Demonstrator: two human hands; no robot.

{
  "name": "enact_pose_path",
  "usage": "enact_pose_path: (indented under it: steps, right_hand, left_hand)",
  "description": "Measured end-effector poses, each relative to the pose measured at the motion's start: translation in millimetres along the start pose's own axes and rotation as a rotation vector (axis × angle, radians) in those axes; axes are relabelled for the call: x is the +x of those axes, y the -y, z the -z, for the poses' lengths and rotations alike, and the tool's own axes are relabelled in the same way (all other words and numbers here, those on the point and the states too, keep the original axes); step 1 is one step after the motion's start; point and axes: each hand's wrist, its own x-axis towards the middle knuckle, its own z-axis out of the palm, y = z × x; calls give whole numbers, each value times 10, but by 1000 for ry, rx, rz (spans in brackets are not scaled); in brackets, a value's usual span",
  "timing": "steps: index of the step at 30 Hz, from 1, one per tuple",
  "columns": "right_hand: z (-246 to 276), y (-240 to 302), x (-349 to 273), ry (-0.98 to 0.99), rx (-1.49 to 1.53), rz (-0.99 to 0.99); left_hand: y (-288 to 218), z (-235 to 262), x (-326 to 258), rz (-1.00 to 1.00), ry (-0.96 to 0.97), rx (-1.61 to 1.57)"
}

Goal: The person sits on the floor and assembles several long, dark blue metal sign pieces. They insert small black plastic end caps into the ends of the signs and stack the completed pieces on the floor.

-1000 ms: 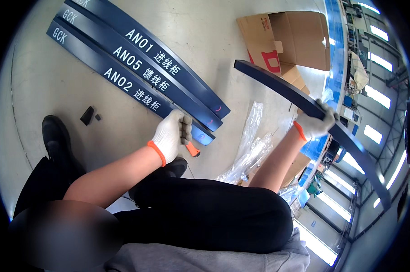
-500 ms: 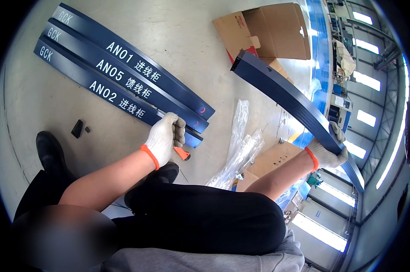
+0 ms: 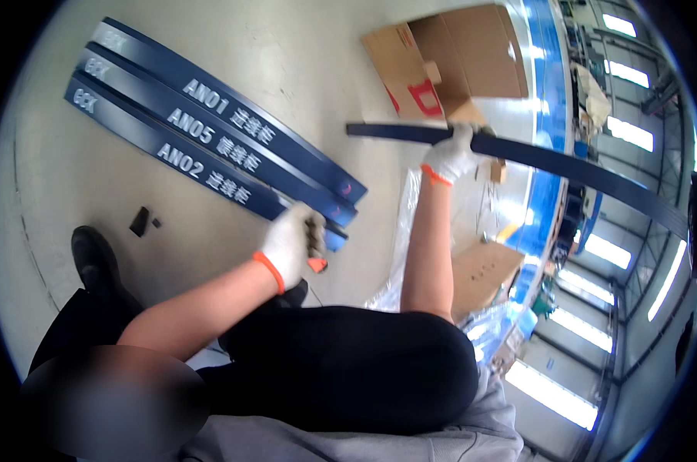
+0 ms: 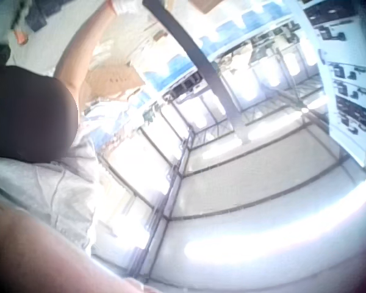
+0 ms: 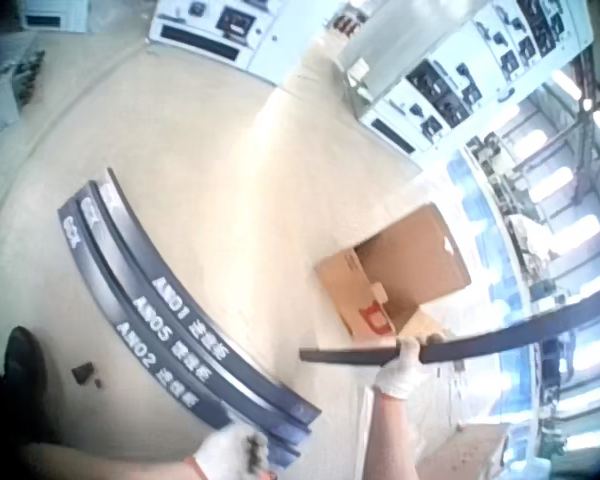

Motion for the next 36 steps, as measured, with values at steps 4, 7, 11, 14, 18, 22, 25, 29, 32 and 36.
enact_pose_path:
  steps: [4,7,11,14,18,22,25,29,32,36]
  right_hand:
    - [-103,66,-212,44,-184,114]
    - [348,373,3,148,-127,136]
    - [299,1326,131,331,645,-129]
    - [366,1833,221,391,844,-90]
    - [287,1864,238,399,1083,16]
    - [354,2072,137,433,1081,-37]
    - [368,2029,153,469,1044,-73]
    - [736,2492,361,270,751,-79]
    - [1130,2863,741,185,809,-73]
    - [1138,3890,1302,284,432,175]
  left_hand:
    - [-5,-49,-38,19,40,55]
    - [-29,26,-23,-27,69,89]
    - [-49,151,-6,-120,107,163]
    - [-120,71,-54,-222,319,278]
    - [-261,-358,-424,-396,645,251]
    - [-302,-978,-848,-75,690,-208]
    - [-89,-1204,-672,-208,644,-385]
    - [-52,-1216,-451,-103,670,-522]
    - [-72,-1224,-387,-41,744,-449]
    - [56,-1212,-509,-97,1015,370]
